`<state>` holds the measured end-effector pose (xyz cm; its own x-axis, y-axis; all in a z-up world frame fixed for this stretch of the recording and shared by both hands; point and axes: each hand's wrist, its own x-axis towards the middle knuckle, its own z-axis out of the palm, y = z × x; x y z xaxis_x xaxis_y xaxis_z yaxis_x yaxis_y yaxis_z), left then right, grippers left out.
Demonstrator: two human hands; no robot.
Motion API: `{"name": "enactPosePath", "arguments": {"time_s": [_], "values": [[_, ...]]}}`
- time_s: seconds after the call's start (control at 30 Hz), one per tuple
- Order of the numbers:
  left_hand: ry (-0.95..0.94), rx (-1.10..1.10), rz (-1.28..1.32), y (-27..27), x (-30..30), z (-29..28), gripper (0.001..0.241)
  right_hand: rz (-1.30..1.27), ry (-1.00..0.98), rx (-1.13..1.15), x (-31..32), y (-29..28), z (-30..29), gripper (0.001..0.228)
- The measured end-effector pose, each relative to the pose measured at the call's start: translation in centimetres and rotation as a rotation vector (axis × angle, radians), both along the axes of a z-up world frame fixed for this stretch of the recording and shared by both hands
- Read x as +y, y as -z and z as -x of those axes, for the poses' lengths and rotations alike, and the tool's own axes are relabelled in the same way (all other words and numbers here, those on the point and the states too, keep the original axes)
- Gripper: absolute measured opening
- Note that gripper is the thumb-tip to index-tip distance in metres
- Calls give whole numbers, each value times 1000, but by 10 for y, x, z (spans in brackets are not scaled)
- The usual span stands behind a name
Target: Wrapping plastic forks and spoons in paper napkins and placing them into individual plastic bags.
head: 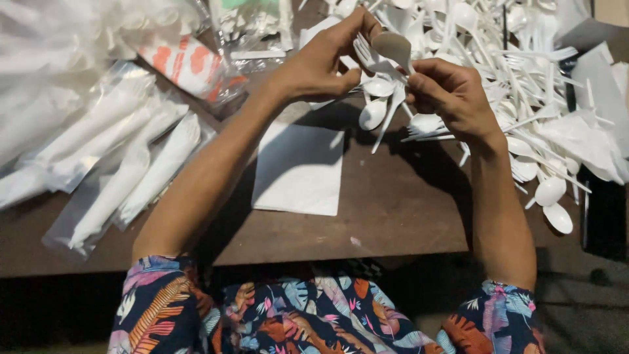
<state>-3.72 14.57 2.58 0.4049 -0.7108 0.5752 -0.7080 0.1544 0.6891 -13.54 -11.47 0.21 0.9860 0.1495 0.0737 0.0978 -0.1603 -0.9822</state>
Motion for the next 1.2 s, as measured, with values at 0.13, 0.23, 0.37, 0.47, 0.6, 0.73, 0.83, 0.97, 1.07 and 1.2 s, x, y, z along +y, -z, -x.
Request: {"name": "enactPosePath", "arguments": {"time_s": [0.13, 0.23, 0.37, 0.47, 0.6, 0.73, 0.83, 0.97, 1.07, 1.2], "values": [[-270, 131, -150, 0, 53, 27, 20, 274, -194, -88, 29, -6, -1, 24], [-384, -309, -19, 34, 73, 11, 24, 375, -308, -80, 55, -18, -5, 31], [-620, -437, -119, 28, 104, 30, 28, 447, -357, -90, 62, -29, -10, 29], [-693, -266, -201, 30, 127, 45, 33, 511, -307, 6, 42, -25, -14, 44], [-608, -130, -256, 51, 145, 64, 30, 428, -83, -81, 5, 3, -23, 22], [-651, -69, -319, 73, 146, 75, 34, 445, 51, -94, 35, 8, -9, 21], [-689, -143, -281, 75, 142, 77, 32, 614, -266, -431, 65, 11, -6, 39], [-647, -66, -236, 70, 146, 82, 31, 667, -378, -514, 87, 8, -6, 16], [-642, 0, -228, 74, 149, 81, 33, 548, -341, -309, 90, 1, -2, 17], [-621, 30, -214, 77, 147, 80, 29, 652, -436, -364, 81, 4, -3, 29]]}}
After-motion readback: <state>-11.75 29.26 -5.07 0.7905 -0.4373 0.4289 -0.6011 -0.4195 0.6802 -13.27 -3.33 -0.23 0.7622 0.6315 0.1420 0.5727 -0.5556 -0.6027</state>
